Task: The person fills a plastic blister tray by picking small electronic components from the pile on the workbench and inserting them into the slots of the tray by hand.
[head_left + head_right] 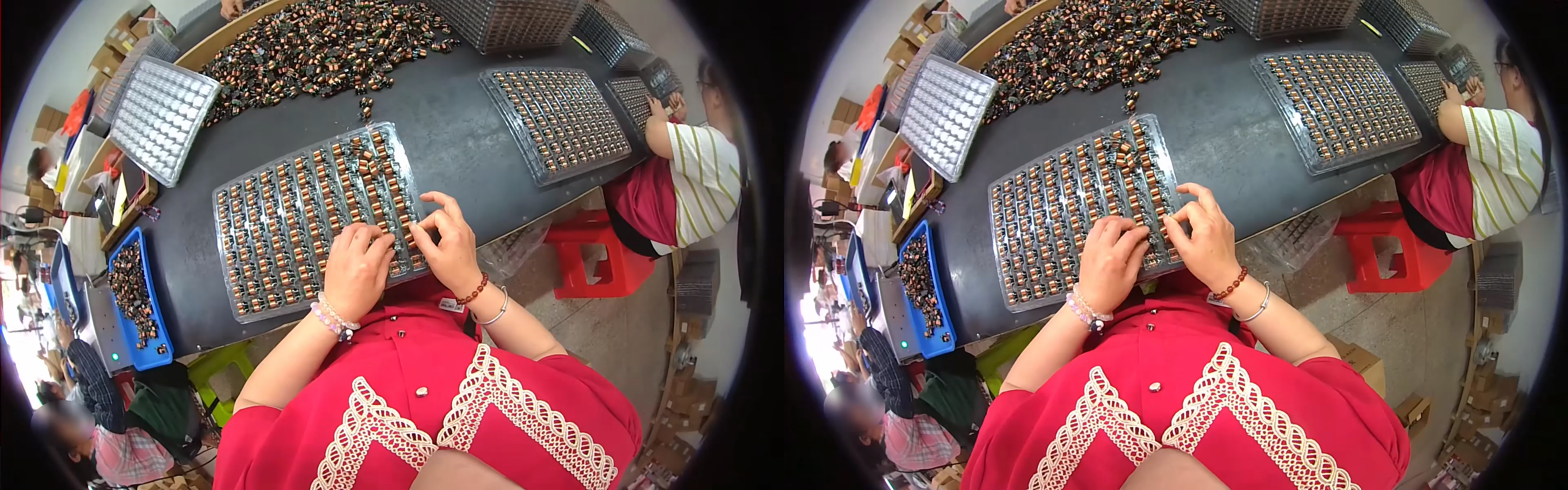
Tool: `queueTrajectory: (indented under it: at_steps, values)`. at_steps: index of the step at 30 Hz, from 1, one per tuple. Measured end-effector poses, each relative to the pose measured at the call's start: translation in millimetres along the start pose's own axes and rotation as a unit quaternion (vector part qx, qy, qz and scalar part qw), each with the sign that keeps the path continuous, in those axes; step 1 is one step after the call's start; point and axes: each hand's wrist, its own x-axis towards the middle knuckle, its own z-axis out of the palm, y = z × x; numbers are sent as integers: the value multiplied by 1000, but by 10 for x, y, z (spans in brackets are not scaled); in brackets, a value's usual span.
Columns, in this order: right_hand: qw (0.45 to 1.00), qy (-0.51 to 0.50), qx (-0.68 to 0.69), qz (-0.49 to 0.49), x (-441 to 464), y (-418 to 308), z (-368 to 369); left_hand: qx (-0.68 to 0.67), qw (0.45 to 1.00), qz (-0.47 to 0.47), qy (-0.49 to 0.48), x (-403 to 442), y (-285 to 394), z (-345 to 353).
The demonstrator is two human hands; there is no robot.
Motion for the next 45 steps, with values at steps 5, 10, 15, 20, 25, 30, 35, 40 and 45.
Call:
queueTrajectory:
  at_steps: [5, 10, 15, 20, 25, 30, 35, 40, 45]
  values:
    - [987, -27, 120, 105, 4, 28, 30, -14, 1000, 1, 11, 108, 104, 109]
    - [967, 6, 216, 138, 34, 105, -8, -16, 1000, 1, 25, 180, 106, 200]
    - [958, 3, 251, 142, 14, 142, 39, 12, 999, 52, -1, 255, 43, 173]
    - [974, 14, 206, 96, 122, 101, -43, 125, 984, 128, 10, 290, 100, 171]
    - [996, 19, 66, -49, 530, 29, -80, 21, 995, 31, 90, 470, -99, 10]
    - [986, -28, -66, -153, 867, -16, 174, 77, 992, -73, 72, 786, -616, 0]
    - [978, -41, -102, -177, 958, 58, 325, 60, 995, -70, 39, 752, -694, 40]
    - [966, -40, -145, -212, 978, 61, 253, 51, 996, -70, 26, 645, -722, 4]
    - [960, -72, -165, -214, 967, 108, 240, 90, 995, -37, 8, 651, -732, -49]
